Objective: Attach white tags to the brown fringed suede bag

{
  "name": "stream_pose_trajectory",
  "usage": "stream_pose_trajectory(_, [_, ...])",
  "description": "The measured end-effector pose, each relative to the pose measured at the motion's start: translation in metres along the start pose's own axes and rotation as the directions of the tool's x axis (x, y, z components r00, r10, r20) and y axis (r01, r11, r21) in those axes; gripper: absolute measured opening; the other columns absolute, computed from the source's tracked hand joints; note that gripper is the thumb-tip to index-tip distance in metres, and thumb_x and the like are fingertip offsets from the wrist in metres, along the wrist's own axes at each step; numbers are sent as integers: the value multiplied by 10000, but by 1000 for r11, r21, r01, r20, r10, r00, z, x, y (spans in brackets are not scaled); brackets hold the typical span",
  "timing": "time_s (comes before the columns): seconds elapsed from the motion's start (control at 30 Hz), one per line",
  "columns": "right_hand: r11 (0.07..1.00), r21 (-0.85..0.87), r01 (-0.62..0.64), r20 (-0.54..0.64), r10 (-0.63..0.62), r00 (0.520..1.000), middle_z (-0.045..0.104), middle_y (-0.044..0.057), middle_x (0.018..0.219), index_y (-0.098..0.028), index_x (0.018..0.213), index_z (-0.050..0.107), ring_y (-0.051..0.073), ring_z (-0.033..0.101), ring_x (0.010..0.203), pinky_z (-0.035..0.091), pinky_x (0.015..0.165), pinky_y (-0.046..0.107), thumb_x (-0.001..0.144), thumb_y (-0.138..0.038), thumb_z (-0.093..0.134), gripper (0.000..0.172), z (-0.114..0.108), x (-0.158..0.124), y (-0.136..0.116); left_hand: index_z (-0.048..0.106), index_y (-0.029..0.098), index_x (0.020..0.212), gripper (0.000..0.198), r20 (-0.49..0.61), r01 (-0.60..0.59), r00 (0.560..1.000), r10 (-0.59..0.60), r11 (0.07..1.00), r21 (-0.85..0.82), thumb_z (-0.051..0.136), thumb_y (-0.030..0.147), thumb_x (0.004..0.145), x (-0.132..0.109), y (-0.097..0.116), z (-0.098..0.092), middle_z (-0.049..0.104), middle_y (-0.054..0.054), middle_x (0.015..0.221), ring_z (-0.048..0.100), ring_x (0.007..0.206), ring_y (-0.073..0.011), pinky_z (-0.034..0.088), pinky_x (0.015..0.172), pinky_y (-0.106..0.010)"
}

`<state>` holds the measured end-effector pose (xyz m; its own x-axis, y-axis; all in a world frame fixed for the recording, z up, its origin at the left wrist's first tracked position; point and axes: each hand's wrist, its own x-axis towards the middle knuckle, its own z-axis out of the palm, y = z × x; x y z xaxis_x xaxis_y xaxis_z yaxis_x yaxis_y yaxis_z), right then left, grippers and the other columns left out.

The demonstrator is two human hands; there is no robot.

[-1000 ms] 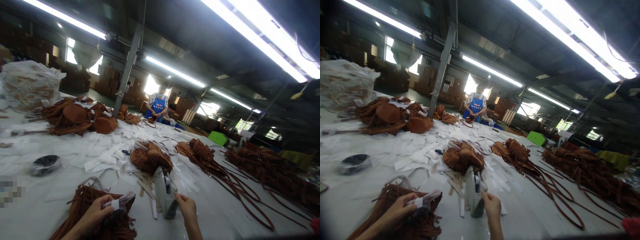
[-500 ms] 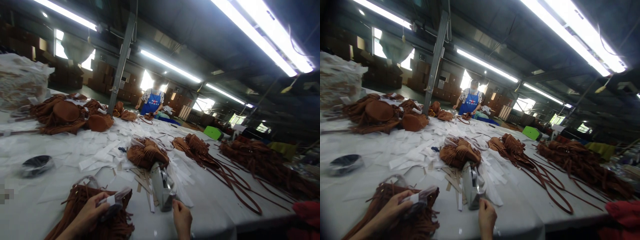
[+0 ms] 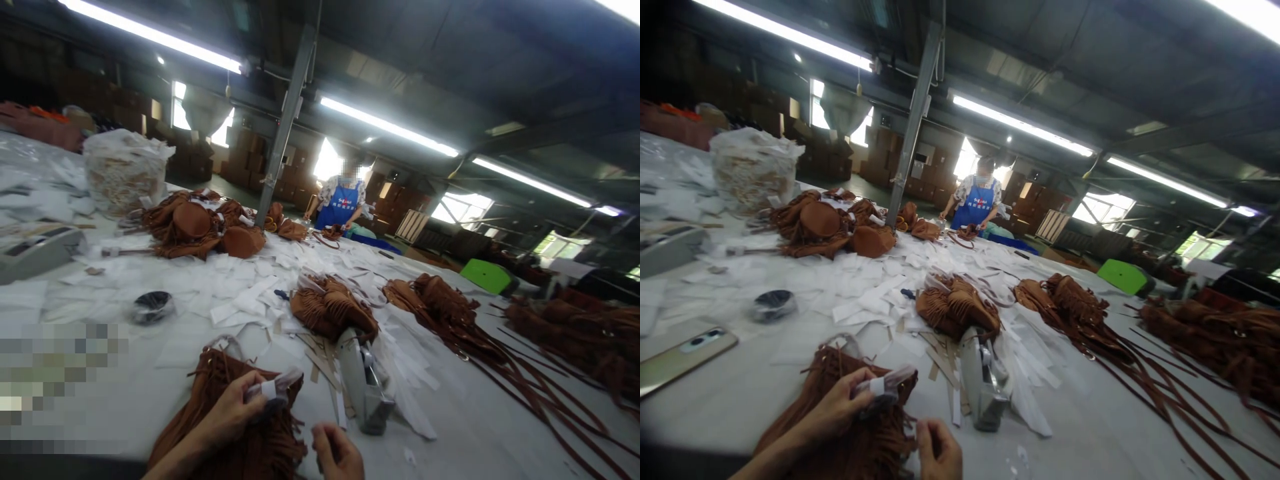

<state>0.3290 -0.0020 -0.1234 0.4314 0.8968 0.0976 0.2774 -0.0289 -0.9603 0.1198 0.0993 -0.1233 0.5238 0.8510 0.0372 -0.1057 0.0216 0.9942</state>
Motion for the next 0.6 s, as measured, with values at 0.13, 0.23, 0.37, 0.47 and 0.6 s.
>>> stream_pose_trajectory(0.13, [985, 173, 24, 146, -50, 988, 603, 19, 640, -169, 730, 652, 173, 538, 608, 451, 580, 248, 764, -679, 629, 512, 59, -5, -26, 527, 140, 908, 225, -14, -79, 997, 80, 992, 101, 550, 353, 836, -8, 2, 1, 510, 16, 738, 428, 665, -121, 343, 609, -218])
stream_pose_trajectory(0.23, [987, 157, 25, 171, -52, 984, 579, 17, 597, -158, 727, 670, 178, 531, 599, 440, 554, 249, 778, -672, 618, 519, 78, -2, -25, 539, 150, 885, 187, -35, -123, 991, 131, 975, 185, 554, 332, 843, -13, 1, 0, 524, 13, 747, 450, 672, -127, 354, 619, -218])
stream_pose_trajectory(0.37, [998, 57, -25, 127, 18, 992, 576, 23, 563, -142, 670, 687, 180, 523, 588, 432, 549, 254, 748, -736, 588, 608, 86, 1, -15, 560, 158, 904, 154, -36, -142, 987, 156, 959, 246, 541, 303, 855, -18, 4, 0, 545, 8, 758, 469, 682, -132, 362, 634, -219])
stream_pose_trajectory(0.47, [994, 12, -105, 102, 104, 989, 601, 40, 581, -130, 614, 681, 182, 525, 594, 422, 543, 253, 687, -791, 595, 671, 91, 1, -14, 553, 167, 909, 128, -22, -168, 984, 179, 952, 255, 513, 280, 866, -22, 5, -1, 546, 11, 751, 479, 673, -129, 362, 622, -214])
stream_pose_trajectory(0.6, [985, -5, -171, 138, 170, 976, 569, 33, 538, -128, 563, 665, 166, 494, 541, 378, 483, 245, 666, -797, 610, 679, 96, 1, -11, 548, 176, 912, 114, -5, -174, 983, 182, 948, 266, 493, 266, 869, -25, 2, -4, 557, 10, 754, 500, 675, -131, 374, 621, -214])
